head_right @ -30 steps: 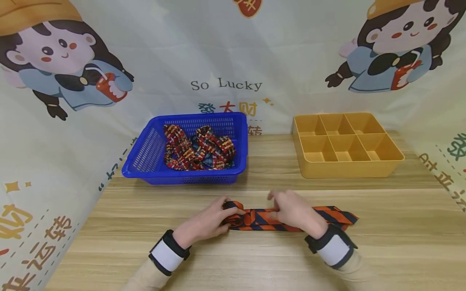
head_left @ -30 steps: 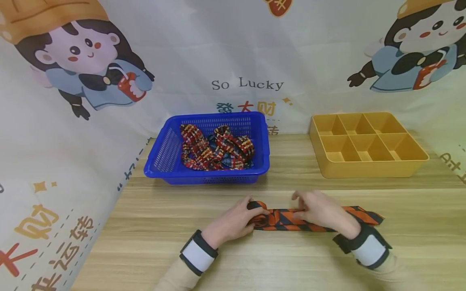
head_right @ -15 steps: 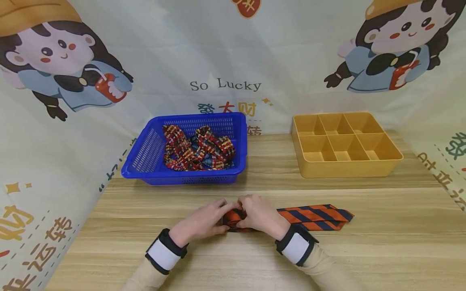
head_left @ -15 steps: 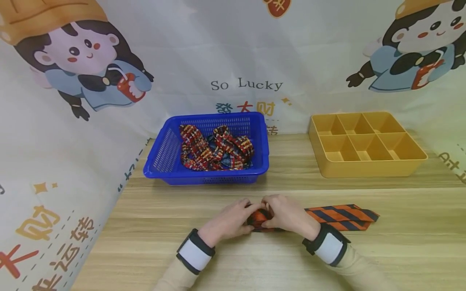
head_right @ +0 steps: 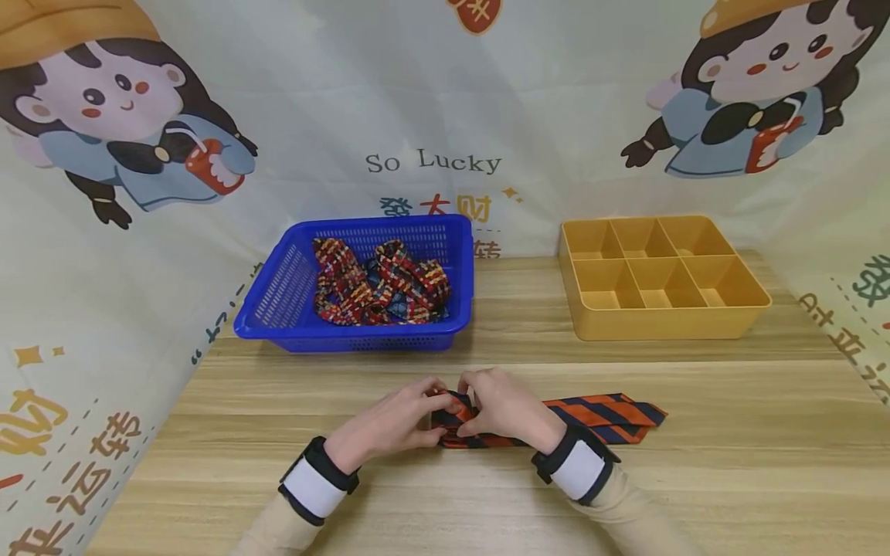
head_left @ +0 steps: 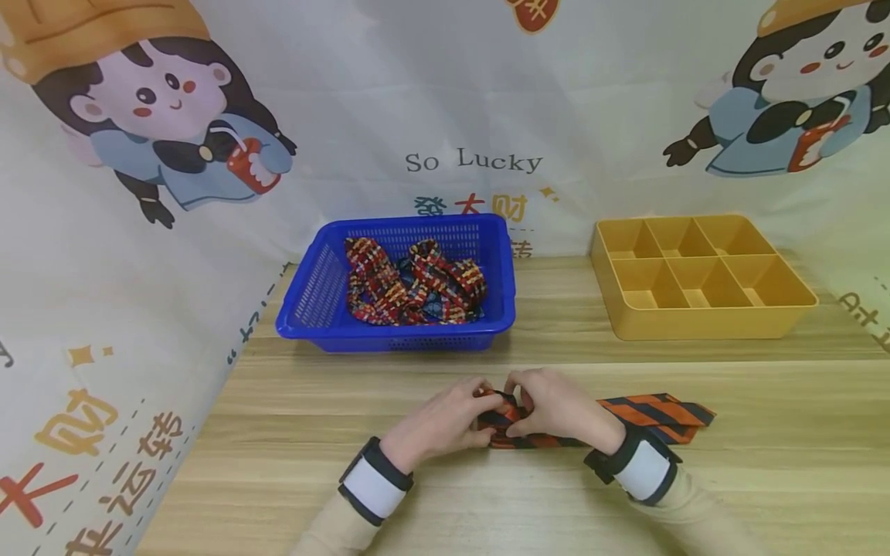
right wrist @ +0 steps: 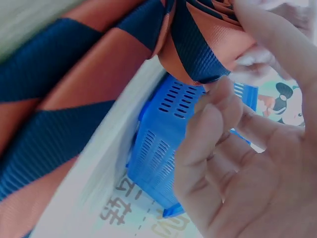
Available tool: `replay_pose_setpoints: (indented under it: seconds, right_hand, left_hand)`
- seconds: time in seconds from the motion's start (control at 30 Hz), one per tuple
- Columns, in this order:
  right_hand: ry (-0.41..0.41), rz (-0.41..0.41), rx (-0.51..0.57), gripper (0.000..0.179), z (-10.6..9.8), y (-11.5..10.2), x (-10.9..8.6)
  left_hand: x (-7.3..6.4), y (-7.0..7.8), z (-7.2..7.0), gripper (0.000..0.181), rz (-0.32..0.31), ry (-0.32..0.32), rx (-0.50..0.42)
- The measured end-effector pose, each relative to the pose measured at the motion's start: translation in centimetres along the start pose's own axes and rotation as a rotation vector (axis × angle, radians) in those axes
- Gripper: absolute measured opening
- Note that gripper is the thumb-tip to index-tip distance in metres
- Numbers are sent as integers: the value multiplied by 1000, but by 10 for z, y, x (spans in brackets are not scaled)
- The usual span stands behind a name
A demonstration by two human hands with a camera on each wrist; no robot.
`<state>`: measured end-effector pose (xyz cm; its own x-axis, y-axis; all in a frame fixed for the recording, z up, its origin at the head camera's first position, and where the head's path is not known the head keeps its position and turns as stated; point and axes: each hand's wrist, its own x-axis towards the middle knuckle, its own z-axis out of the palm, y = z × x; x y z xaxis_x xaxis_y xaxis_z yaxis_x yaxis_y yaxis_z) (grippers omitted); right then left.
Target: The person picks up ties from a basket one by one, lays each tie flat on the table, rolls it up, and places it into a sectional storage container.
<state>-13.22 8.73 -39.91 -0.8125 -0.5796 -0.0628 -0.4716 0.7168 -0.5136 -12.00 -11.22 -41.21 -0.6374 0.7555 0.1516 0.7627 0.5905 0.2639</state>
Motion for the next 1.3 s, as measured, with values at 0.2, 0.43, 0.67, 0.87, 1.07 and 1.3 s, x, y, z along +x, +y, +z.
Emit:
replay_pose_setpoints:
  seconds: [0.2,0.43,0.67,0.87,1.07,1.3]
  right_hand:
    - [-9,42,-24,41,-1,1,-3]
    - [-30,46,29,41,-9,19,-16]
    - [-52,268,-108,25,-43,71,-51]
    - [-87,332,-75,33,-57,103,-70]
    - [-118,345,-69,31,-61,107,-73]
    - [-133,340,-82,26,-59,105,-73]
  left_hand:
    - [2,4,5,44,10,-56,-4]
    - [2,7,3,39,-45,-77,-6]
    - [-4,5,-11,39,-88,-103,60]
    - [-4,6,-10,39,-73,-130,104]
    - [0,9,-6,42,-3,-112,121]
    - [2,8,-2,27,-11,-56,58]
